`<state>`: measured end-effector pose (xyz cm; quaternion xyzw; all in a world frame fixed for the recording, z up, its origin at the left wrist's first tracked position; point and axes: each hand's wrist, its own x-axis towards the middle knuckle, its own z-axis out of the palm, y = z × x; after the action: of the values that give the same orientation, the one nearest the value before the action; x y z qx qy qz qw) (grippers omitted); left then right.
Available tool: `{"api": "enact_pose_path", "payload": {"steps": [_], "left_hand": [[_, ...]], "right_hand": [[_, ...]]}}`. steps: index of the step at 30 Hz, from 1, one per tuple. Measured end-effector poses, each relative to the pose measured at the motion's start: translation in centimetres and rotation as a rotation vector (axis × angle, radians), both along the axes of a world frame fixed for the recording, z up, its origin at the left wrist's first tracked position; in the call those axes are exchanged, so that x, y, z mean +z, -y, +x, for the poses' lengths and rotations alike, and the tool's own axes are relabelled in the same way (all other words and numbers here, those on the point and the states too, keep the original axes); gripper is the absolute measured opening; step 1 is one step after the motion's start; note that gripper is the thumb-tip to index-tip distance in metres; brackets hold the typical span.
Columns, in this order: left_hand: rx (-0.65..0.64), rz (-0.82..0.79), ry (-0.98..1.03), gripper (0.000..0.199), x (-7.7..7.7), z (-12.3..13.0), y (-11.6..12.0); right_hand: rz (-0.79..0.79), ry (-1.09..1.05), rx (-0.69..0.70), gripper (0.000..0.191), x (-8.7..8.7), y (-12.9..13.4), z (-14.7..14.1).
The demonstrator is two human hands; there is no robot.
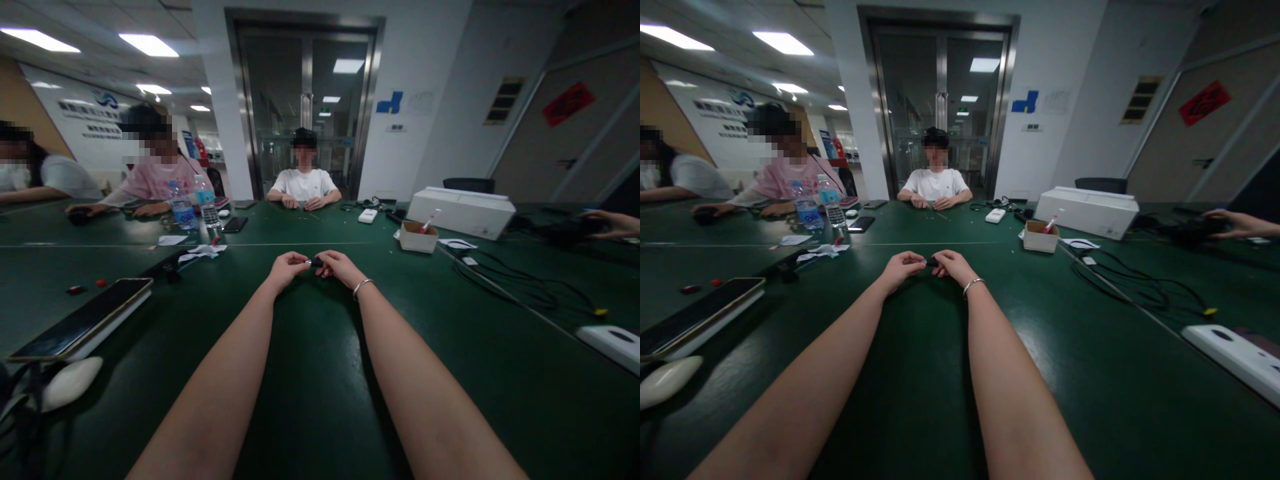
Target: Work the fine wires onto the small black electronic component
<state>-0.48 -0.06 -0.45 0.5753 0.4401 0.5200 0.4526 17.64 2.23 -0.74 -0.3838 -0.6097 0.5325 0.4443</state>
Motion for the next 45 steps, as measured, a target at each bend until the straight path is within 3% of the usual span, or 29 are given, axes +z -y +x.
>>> {"api": "enact_pose_path", "payload": {"steps": [3,5,9,12,15,17,23,24,28,30,32,35,39,41,45], "left_hand": [[0.012,-0.007,0.017,0.033,-0.09,-0.01,-0.12],[0.011,-0.009,0.025,0.033,-0.15,-0.05,-0.18],[-0.002,-0.011,0.031,0.032,-0.17,-0.11,-0.19],[0.006,-0.018,0.052,0.032,-0.19,-0.09,-0.25],[0.014,-0.038,0.089,0.031,-0.22,-0.02,-0.37],[0.012,-0.052,0.102,0.031,-0.19,0.02,-0.38],[0.002,-0.069,0.12,0.03,0.03,0.07,-0.29],[0.01,-0.08,0.126,0.029,0.04,0.09,-0.32],[0.035,-0.112,0.152,0.023,0.05,0.21,-0.49],[0.034,-0.115,0.157,0.021,0.07,0.23,-0.5],[0.03,-0.116,0.163,0.02,0.12,0.23,-0.45],[0.031,-0.12,0.167,0.017,0.23,0.23,-0.33],[0.044,-0.136,0.168,0.013,0.29,0.25,-0.3],[0.041,-0.136,0.167,0.012,0.27,0.23,-0.35],[0.032,-0.125,0.157,0.011,0.17,0.14,-0.45]], "right_hand": [[0.023,-0.081,0.029,0.041,0.2,0.5,0.39],[0.014,-0.111,0.019,0.049,0.2,0.58,0.34],[-0.018,-0.033,-0.041,0.021,0.0,0.15,-0.2],[-0.001,-0.012,-0.006,0.015,-0.02,0.12,-0.11],[0.029,-0.094,0.042,0.047,0.11,0.45,0.27],[0.018,-0.103,0.024,0.057,0.15,0.53,0.3],[-0.043,-0.03,-0.027,0.019,-0.02,0.06,-0.16],[-0.031,-0.034,0.0,0.02,-0.02,0.1,-0.09],[0.019,-0.129,0.019,0.054,0.12,0.5,0.24],[-0.004,-0.124,-0.02,0.05,0.2,0.56,0.15],[-0.037,-0.086,-0.045,0.033,0.25,0.49,-0.04],[-0.05,-0.046,-0.008,0.021,0.29,0.42,-0.13],[0.027,-0.077,0.021,0.051,0.33,0.66,0.1],[0.026,-0.079,-0.002,0.053,0.35,0.71,0.08],[-0.021,-0.035,-0.028,0.022,0.36,0.54,-0.13]]}}
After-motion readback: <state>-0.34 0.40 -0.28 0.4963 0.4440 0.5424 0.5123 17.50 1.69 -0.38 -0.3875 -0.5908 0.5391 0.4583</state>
